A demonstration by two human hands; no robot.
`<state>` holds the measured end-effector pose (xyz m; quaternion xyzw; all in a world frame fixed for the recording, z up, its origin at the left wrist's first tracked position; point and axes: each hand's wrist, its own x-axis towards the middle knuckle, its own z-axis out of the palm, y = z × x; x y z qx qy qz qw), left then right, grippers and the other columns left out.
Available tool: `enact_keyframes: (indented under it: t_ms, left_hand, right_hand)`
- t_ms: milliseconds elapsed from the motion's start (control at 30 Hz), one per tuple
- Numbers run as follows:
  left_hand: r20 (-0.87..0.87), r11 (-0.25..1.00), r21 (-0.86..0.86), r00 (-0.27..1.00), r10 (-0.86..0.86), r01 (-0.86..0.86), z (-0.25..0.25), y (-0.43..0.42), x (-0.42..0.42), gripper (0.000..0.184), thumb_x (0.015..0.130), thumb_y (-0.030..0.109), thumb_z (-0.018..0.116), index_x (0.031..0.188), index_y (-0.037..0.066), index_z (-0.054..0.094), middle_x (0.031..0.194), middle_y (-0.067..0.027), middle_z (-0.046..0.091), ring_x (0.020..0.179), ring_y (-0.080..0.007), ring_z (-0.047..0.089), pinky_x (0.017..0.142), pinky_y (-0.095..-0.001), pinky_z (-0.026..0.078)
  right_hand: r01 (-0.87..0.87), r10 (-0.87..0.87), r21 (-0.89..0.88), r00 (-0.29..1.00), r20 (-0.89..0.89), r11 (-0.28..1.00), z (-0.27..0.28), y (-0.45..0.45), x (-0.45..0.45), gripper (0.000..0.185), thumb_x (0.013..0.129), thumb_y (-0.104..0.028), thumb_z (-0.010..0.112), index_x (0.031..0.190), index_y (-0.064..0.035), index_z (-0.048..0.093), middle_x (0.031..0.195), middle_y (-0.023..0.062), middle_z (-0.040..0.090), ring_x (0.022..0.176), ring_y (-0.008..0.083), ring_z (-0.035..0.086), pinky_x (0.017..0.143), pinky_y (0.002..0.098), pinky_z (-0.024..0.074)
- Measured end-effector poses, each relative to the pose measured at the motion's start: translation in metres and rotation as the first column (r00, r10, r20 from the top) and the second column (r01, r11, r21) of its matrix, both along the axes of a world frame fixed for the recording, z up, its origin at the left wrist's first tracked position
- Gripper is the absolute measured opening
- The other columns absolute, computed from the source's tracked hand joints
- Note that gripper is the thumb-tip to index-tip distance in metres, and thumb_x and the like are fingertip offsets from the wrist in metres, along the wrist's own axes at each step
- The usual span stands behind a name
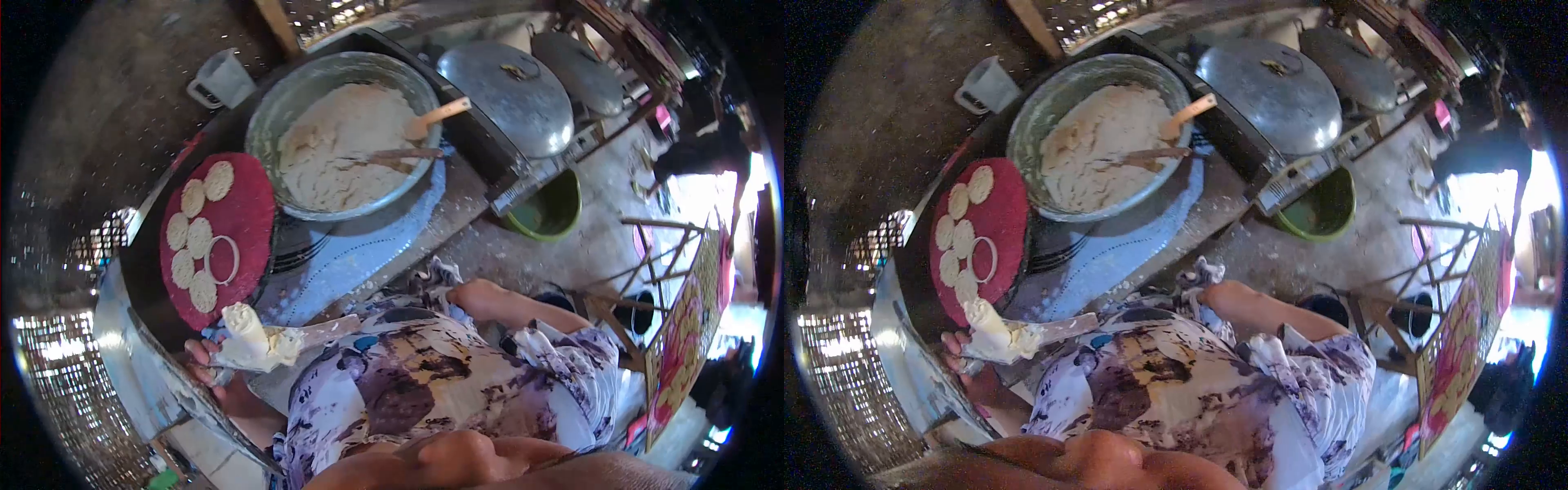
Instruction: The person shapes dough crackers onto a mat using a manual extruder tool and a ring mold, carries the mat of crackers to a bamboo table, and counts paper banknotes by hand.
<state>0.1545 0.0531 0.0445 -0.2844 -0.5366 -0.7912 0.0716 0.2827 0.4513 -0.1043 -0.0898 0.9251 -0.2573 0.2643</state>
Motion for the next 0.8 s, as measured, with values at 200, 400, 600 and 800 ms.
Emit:
enact_keyframes:
  t_ms: [200,400,600,800]
  left_hand:
    - [-0.021,0.999,0.033,1.000,-0.007,0.008,0.007,0.008,-0.001,0.034,0.065,0.018,0.075,0.077,0.013,0.044,0.091,-0.0039,0.036,0.094,-0.0228,0.045,0.094,-0.0427,0.038]
    - [-0.035,0.988,0.092,0.991,0.126,-0.122,0.010,-0.001,0.011,0.035,0.062,0.018,0.077,0.076,0.012,0.045,0.087,-0.0038,0.038,0.091,-0.0234,0.047,0.089,-0.0435,0.043]
    - [-0.023,0.977,0.144,0.987,0.161,-0.156,0.000,-0.008,0.012,0.036,0.061,0.017,0.077,0.078,0.011,0.045,0.086,-0.0042,0.039,0.090,-0.0233,0.049,0.090,-0.0443,0.043]
    - [-0.015,0.961,0.214,0.983,0.182,-0.175,-0.002,-0.008,0.015,0.036,0.066,0.026,0.073,0.077,0.011,0.043,0.085,-0.0041,0.038,0.088,-0.0227,0.048,0.097,-0.0474,0.033]
  right_hand:
    - [-0.167,0.166,-0.051,0.986,-0.010,0.985,0.006,0.022,-0.026,0.018,0.063,-0.006,0.055,0.080,-0.0024,0.060,0.078,0.0172,0.059,0.073,0.0337,0.058,0.064,0.0411,0.0462]
    - [0.137,-0.196,-0.460,0.977,-0.082,0.877,0.055,0.030,-0.074,0.025,0.070,-0.015,0.060,0.092,-0.0033,0.058,0.076,0.0132,0.061,0.064,0.0241,0.059,0.058,0.0339,0.0474]
    - [0.566,-0.410,-0.732,0.812,0.416,0.378,0.020,-0.022,-0.126,0.030,0.075,-0.018,0.064,0.098,0.0000,0.055,0.071,0.0055,0.058,0.058,0.0089,0.054,0.048,0.0221,0.0431]
    - [0.676,-0.470,-0.633,0.728,0.498,0.377,-0.077,-0.090,-0.175,0.030,0.076,-0.015,0.064,0.097,0.0035,0.054,0.074,0.0075,0.059,0.057,0.0109,0.053,0.048,0.0221,0.0422]
